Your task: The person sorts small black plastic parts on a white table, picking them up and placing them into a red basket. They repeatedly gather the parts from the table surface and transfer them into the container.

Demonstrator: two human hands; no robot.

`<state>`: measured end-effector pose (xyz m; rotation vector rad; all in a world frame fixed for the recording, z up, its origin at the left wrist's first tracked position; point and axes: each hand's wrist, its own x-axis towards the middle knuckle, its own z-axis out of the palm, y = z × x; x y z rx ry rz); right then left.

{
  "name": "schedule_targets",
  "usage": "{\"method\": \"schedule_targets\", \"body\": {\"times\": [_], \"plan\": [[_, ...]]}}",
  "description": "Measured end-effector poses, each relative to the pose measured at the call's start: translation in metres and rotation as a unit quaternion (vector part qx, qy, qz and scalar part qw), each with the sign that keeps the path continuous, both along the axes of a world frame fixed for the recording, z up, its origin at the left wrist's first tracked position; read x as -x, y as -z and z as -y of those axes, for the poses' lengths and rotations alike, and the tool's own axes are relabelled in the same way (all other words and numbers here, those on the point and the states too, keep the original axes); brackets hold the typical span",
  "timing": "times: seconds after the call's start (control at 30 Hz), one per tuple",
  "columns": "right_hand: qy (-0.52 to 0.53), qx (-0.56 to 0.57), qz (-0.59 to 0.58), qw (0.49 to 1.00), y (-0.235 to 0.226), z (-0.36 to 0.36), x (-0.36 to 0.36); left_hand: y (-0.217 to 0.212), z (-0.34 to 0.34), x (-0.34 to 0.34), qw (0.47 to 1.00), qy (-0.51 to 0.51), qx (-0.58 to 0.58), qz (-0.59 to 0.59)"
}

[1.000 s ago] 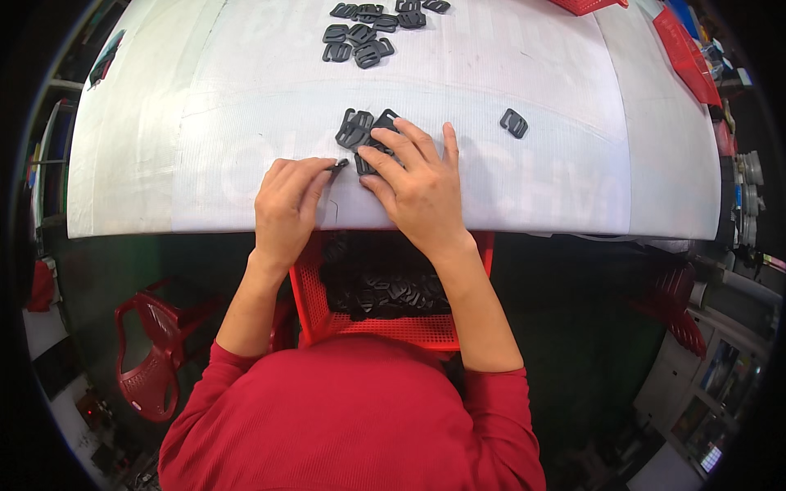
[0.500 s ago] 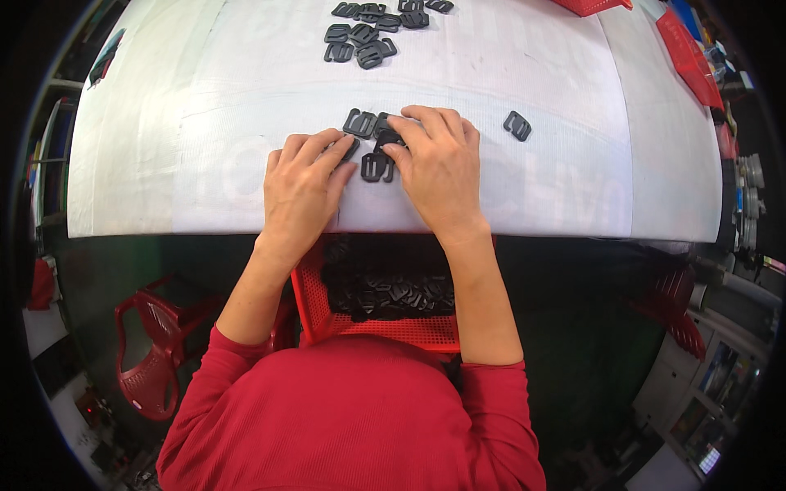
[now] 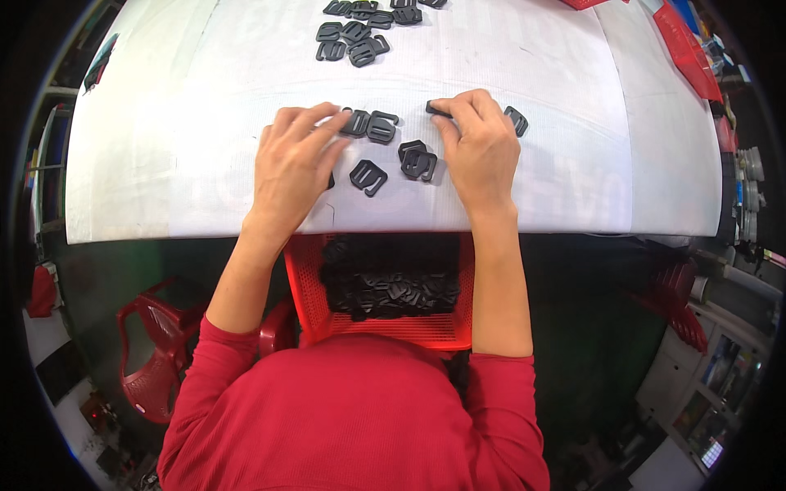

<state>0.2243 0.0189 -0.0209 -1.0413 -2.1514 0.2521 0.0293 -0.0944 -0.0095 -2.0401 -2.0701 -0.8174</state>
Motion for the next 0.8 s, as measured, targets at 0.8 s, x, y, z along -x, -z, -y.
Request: {"method": "schedule_targets", "body": {"times": [0.8], "plan": [[-0.084, 0.058, 0.046, 0.994, -0.022, 0.051, -0.003, 0.0, 0.021, -0.025, 0.982, 0.071, 0.081, 0.156]]}}
